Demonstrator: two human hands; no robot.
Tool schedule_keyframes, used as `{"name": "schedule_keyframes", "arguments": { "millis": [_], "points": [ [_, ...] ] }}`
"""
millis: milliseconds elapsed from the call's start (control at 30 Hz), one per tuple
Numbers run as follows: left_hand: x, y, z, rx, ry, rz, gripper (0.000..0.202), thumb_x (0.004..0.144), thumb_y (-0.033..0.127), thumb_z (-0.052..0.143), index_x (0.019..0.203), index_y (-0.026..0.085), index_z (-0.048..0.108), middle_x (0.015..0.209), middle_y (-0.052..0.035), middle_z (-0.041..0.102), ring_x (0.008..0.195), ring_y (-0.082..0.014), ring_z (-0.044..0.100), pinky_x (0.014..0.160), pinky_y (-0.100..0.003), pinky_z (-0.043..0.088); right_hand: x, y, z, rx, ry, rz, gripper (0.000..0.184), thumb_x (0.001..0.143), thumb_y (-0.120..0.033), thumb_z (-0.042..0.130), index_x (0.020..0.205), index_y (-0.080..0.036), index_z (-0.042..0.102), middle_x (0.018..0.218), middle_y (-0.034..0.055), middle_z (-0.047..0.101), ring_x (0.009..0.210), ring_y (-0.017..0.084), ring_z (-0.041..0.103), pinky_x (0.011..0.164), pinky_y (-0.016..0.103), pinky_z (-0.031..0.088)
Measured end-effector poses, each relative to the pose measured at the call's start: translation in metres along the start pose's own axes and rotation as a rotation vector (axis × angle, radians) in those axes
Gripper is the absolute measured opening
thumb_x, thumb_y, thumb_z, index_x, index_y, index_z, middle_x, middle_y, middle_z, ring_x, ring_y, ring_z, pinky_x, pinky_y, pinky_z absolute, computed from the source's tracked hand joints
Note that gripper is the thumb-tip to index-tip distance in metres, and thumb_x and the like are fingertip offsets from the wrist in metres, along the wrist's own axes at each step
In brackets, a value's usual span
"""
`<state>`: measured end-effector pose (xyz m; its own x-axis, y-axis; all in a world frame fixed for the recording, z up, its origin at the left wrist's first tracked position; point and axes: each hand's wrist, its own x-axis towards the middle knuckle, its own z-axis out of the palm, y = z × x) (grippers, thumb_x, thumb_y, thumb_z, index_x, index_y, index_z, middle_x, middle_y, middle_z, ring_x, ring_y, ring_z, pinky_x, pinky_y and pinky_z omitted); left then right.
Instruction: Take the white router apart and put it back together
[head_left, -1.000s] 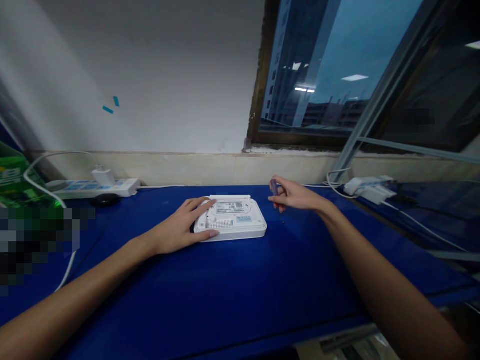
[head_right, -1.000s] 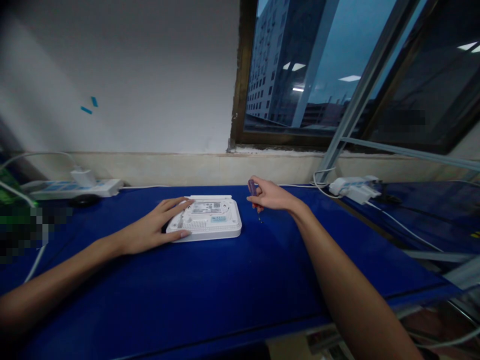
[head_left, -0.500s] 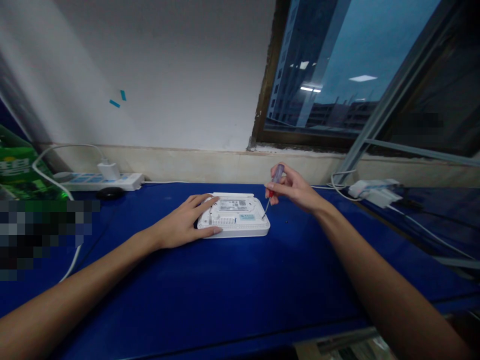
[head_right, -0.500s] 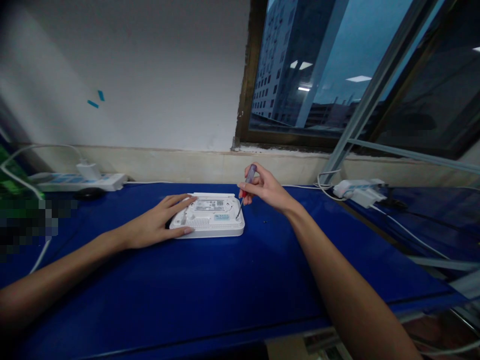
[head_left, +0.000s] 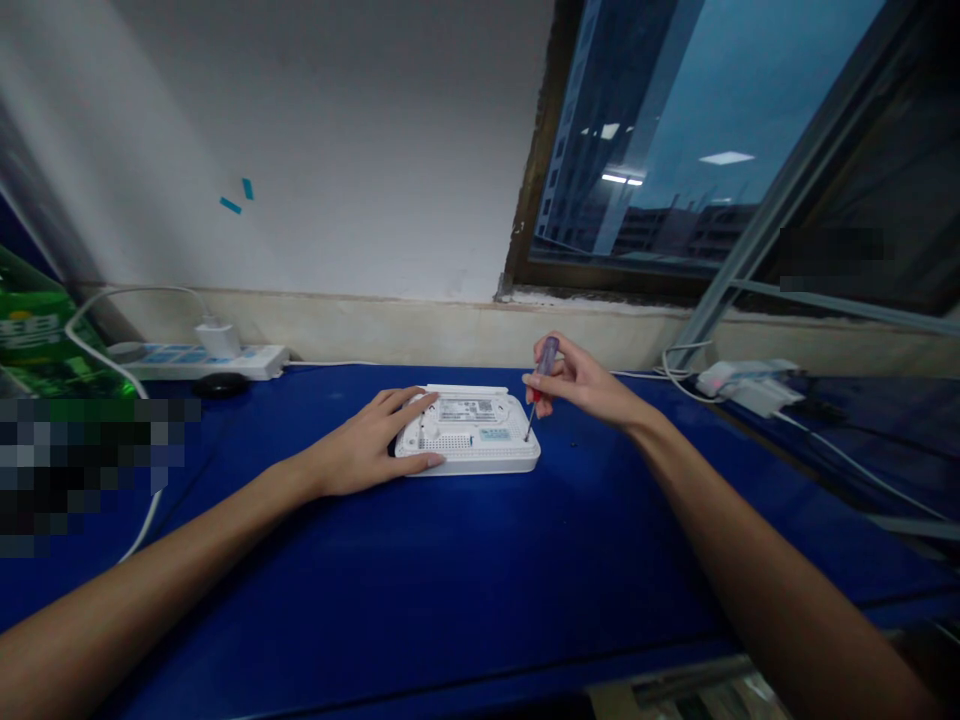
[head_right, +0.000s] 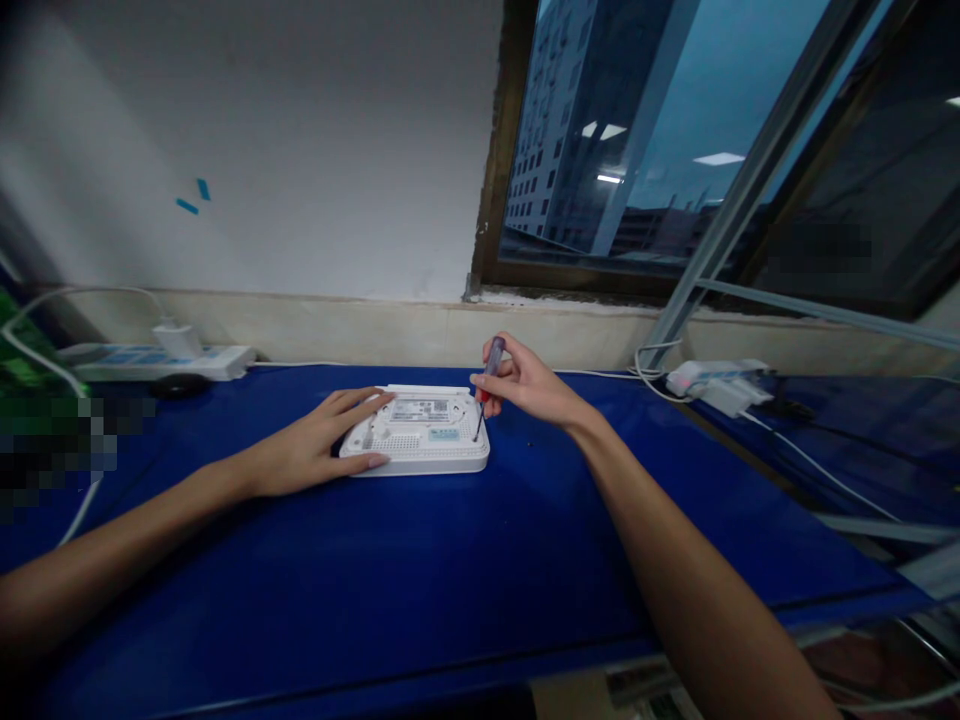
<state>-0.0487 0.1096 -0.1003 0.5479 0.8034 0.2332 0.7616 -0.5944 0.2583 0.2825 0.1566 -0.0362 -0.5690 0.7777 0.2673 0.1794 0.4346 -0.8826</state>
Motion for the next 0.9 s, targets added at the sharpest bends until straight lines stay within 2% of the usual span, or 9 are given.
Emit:
{"name": "schedule_keyframes", "arguments": {
  "millis": [267, 633, 900],
  "points": [
    [-0.001, -0.001, 0.001, -0.009, -0.001, 0.004, 0.085, 0.091, 0.072, 0.049, 0.16, 0.03, 0.021, 0.165, -0.0094, 0.027, 0.148, -0.0356, 0.029, 0.12, -0.055, 0.029, -0.004, -0.001, -0.008, -0.011, -0.041, 0.025, 0.038, 0.087, -0.042, 0.074, 0.101, -0.023, 0.043, 0.078, 0.0014, 0.071, 0.063, 0.016, 0.069, 0.059, 0.031, 0.059],
    [-0.001, 0.002, -0.001, -0.008, -0.017, 0.0, 0.085, 0.092, 0.072, 0.049, 0.16, 0.028, 0.021, 0.165, -0.0101, 0.027, 0.148, -0.0336, 0.027, 0.121, -0.053, 0.028, -0.003, -0.002, -0.004, -0.031, -0.035, 0.044, 0.04, 0.086, -0.044, 0.075, 0.1, -0.024, 0.043, 0.077, 0.0016, 0.071, 0.063, 0.017, 0.069, 0.06, 0.032, 0.059],
    [-0.001, 0.001, -0.001, -0.004, -0.006, 0.008, 0.085, 0.092, 0.071, 0.049, 0.16, 0.028, 0.023, 0.164, -0.0104, 0.028, 0.148, -0.0338, 0.028, 0.121, -0.054, 0.028, -0.007, -0.016, 0.007, -0.088, -0.009, 0.01, 0.039, 0.083, -0.042, 0.077, 0.094, -0.024, 0.045, 0.071, -0.001, 0.067, 0.06, 0.015, 0.067, 0.056, 0.028, 0.058]
  ]
}}
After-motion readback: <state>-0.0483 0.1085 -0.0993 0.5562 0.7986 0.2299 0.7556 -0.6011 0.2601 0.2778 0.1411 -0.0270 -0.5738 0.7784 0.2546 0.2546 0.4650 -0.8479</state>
